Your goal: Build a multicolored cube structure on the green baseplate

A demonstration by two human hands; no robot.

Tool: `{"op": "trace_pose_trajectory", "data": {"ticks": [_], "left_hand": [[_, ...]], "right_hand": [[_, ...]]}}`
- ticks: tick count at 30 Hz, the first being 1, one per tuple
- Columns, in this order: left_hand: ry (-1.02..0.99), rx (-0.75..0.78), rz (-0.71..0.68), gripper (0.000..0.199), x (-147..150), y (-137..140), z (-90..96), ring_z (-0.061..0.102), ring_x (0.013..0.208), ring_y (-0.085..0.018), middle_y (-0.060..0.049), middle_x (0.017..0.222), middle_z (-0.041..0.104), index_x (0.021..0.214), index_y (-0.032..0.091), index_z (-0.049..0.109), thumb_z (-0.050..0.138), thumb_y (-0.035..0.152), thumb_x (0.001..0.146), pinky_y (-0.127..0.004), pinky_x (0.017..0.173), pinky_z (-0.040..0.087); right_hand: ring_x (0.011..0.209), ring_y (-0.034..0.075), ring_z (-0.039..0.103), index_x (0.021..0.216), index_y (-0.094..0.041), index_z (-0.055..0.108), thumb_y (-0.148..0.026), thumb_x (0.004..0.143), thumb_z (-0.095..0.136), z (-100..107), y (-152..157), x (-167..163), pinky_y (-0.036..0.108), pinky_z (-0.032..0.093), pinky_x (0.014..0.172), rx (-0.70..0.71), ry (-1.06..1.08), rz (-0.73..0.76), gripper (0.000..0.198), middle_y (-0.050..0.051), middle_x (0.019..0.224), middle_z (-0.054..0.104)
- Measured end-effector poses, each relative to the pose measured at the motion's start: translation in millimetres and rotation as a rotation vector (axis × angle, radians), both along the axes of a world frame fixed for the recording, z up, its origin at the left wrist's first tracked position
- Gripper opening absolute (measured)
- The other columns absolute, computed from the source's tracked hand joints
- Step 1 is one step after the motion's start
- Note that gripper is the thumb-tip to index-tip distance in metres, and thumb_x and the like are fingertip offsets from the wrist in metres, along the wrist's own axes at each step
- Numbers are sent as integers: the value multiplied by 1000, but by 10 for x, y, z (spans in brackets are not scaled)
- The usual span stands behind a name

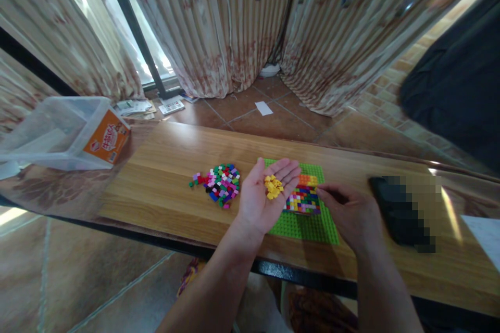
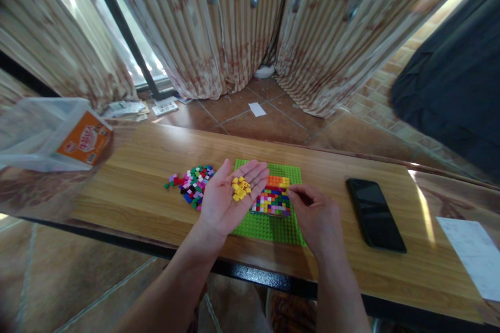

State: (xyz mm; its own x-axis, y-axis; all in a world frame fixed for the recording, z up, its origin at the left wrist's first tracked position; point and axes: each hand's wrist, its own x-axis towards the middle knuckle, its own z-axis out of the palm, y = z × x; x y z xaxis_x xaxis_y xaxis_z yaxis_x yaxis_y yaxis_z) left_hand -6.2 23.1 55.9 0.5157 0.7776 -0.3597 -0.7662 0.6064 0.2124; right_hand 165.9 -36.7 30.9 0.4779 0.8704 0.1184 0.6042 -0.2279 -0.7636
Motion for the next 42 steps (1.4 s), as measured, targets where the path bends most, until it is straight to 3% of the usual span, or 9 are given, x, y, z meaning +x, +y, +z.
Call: {"op": "trace_pose_trajectory", "data": {"ticks": [10,19,24,32,38,42], "left_hand": [[5,-12,-5,46,0,4,1,60,117,-28,-19,105,71,91,7,69,43,45,93,-39,105,42],[-3,-12,-5,47,6,-8,6,61,115,-28,-21,111,69,90,5,69,43,44,93,-37,105,42],[5,-8,-12,46,27,-29,5,63,113,-26,-19,105,71,89,6,69,44,44,93,-36,104,43],[12,-9,-23,46,46,-51,-5,61,115,-27,-21,107,70,95,6,69,46,46,92,-38,106,41],[-3,-15,-25,47,57,-58,17,62,114,-28,-19,106,70,94,7,69,44,47,92,-39,104,42],[-35,-17,-13,49,72,-62,20,60,117,-28,-19,107,70,93,7,69,43,48,92,-37,104,42]], "right_hand": [[64,19,66,78,-18,74,-41,71,70,-66,57,-11,30,52,62,34,72,-38,24,5,72,73],[59,11,60,74,-17,72,-37,54,84,-173,113,10,22,49,54,45,611,-108,32,2,68,70],[54,9,57,70,-16,70,-36,50,87,-197,125,-5,20,47,50,37,752,-128,33,0,64,67],[55,10,57,75,-15,70,-39,57,85,-146,69,26,22,48,52,47,731,-100,34,1,66,66],[53,7,51,73,-17,70,-37,65,81,1,7,132,19,45,49,236,634,-269,24,-2,64,62],[64,11,60,81,-21,73,-33,71,77,163,-48,-78,23,51,60,267,528,-29,17,0,73,68]]}}
